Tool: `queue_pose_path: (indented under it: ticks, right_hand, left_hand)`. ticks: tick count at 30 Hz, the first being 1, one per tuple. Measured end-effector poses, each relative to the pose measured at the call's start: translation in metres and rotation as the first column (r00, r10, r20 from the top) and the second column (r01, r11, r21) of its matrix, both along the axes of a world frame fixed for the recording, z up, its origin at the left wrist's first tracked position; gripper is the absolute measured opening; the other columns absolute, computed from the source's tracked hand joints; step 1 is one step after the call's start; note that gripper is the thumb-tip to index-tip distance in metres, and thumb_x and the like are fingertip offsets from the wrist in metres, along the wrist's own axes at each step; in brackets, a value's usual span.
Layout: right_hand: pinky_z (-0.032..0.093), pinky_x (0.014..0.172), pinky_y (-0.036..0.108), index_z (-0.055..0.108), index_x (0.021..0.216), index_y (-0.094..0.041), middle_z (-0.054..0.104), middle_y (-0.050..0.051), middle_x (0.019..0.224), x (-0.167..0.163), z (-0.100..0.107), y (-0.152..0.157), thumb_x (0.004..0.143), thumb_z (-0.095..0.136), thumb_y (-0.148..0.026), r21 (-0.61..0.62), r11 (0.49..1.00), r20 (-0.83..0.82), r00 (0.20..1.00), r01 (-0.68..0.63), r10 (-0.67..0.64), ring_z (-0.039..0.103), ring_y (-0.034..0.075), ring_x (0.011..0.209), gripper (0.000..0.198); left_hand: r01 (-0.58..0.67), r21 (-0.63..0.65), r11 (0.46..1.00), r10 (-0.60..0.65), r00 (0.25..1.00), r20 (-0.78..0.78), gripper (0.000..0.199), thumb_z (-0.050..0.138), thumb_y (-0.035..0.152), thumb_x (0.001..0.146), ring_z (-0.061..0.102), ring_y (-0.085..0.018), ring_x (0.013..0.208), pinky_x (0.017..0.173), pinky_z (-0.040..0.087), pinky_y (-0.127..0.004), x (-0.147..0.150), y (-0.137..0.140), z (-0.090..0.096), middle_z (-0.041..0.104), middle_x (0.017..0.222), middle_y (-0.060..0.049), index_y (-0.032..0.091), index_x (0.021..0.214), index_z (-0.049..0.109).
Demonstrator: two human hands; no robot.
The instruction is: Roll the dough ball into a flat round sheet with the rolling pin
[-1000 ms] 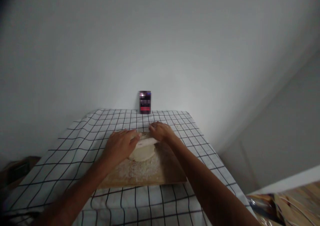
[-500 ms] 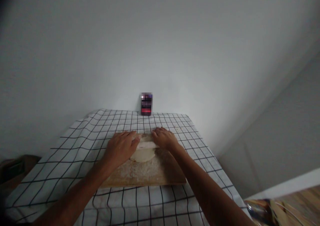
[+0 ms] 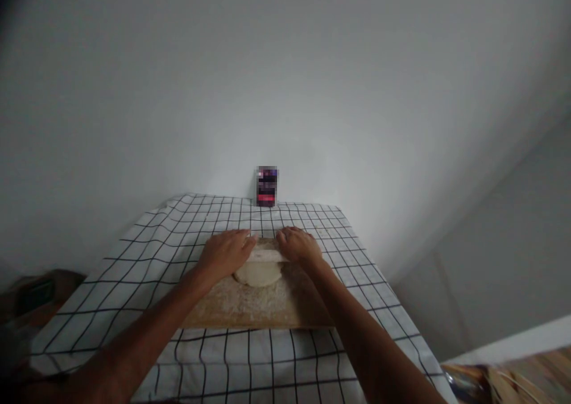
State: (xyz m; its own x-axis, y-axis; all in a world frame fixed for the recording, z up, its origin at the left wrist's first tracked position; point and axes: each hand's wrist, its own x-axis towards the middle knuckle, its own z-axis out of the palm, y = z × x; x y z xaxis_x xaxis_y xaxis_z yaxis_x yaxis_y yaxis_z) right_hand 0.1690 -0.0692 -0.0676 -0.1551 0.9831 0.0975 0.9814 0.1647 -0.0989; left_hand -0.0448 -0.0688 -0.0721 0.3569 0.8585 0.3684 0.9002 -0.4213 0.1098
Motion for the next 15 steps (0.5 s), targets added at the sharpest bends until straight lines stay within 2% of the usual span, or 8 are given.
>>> queue_pose_path:
  ticks: [4,7,10,15]
  right_hand:
    - [0.049,0.113,0.042,0.07,0.128,-0.023,0.072,0.011,0.14,0.003,-0.012,-0.033,0.112,0.036,-0.03,0.059,0.996,-0.009,0.997,-0.071,0.072,0.063,0.026,0.135,0.038]
    - [0.042,0.121,0.046,0.071,0.132,-0.023,0.069,0.011,0.148,0.004,-0.02,-0.053,0.114,0.03,-0.035,0.159,0.986,-0.075,0.995,-0.059,0.072,0.057,0.027,0.144,0.046]
    - [0.042,0.122,0.048,0.072,0.131,-0.022,0.069,0.011,0.148,0.003,-0.021,-0.054,0.114,0.028,-0.036,0.165,0.986,-0.108,0.993,-0.038,0.056,0.057,0.027,0.145,0.049]
    - [0.043,0.122,0.047,0.073,0.132,-0.02,0.069,0.012,0.148,0.001,-0.019,-0.044,0.114,0.027,-0.034,0.155,0.987,-0.09,0.994,-0.04,0.054,0.059,0.027,0.143,0.052]
  left_hand:
    - [0.116,0.109,0.987,-0.12,0.992,0.037,0.037,0.043,0.037,0.11,0.067,-0.03,0.131,0.114,0.049,-0.05,-0.005,-0.037,-0.006,0.077,0.133,-0.013,0.019,0.125,0.072]
    - [0.121,0.122,0.985,-0.127,0.991,0.048,0.04,0.044,0.037,0.11,0.055,-0.033,0.147,0.121,0.043,-0.057,-0.007,-0.056,-0.008,0.067,0.151,-0.011,0.018,0.138,0.067]
    - [0.114,0.097,0.989,-0.118,0.993,0.032,0.044,0.043,0.038,0.111,0.052,-0.033,0.15,0.124,0.041,-0.059,-0.007,-0.056,-0.008,0.064,0.155,-0.012,0.016,0.142,0.064]
    - [0.107,0.049,0.993,-0.107,0.994,-0.005,0.046,0.04,0.038,0.111,0.059,-0.032,0.143,0.121,0.046,-0.055,-0.004,-0.043,-0.005,0.068,0.149,-0.015,0.014,0.143,0.063]
